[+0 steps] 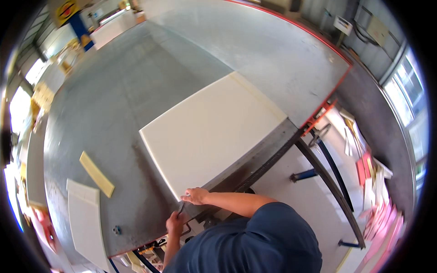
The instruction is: The person measures and cuts white foam sheets on a large table using a metal ruler and a utility knife. They repeatedly mark lines, cut along the ruler, and stack the cut pieces on a nearby pile.
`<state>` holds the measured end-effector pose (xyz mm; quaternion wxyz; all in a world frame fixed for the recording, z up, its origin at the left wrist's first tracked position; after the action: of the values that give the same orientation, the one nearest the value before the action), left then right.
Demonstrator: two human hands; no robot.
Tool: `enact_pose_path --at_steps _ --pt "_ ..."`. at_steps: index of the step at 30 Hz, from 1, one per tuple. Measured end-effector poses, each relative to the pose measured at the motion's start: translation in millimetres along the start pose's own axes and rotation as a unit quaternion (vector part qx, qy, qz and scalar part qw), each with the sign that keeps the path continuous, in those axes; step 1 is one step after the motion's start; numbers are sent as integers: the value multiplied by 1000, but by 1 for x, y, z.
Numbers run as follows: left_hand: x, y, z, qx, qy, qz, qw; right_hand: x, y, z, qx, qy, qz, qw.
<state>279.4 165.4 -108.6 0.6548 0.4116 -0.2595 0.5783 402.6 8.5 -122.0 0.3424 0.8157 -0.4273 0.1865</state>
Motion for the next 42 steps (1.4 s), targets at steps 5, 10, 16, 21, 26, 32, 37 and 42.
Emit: enact_pose_path --at_steps 5,10,16,21,26,32,37,42 --pt "-4 -112 166 -207 124 -43 970 97 3 100 -123 -341 -83 928" --pt "-72 -159 251 -285 134 -151 937 221 54 191 -163 -418 -54 892" --pt "-141 -230 245 -171 215 -191 942 318 61 320 -232 -462 175 838" --pt "-112 -295 207 -75 -36 -137 987 436 64 377 -281 -92 528 796" --pt "-132 -306 183 -65 -74 -123 988 416 22 389 -326 123 521 779" --pt "-140 -298 166 -30 -56 -120 991 412 -16 309 -149 45 496 854" --pt "-135 -299 174 -37 -47 -83 995 502 -126 317 -142 57 602 784" --pt "-132 -295 178 -69 -58 -92 992 468 -196 341 -315 95 527 783"
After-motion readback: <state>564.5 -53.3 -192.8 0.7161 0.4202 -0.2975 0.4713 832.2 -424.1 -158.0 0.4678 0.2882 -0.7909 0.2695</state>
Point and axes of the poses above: each hand's wrist, its own y-axis away from the middle knuckle, its own x-axis out of the back of the hand, z = x × y, the point moved 6 cm from there along -y, towards the middle knuckle, and after that the axes turned 13 degrees about -x, right-handed, at the moved point
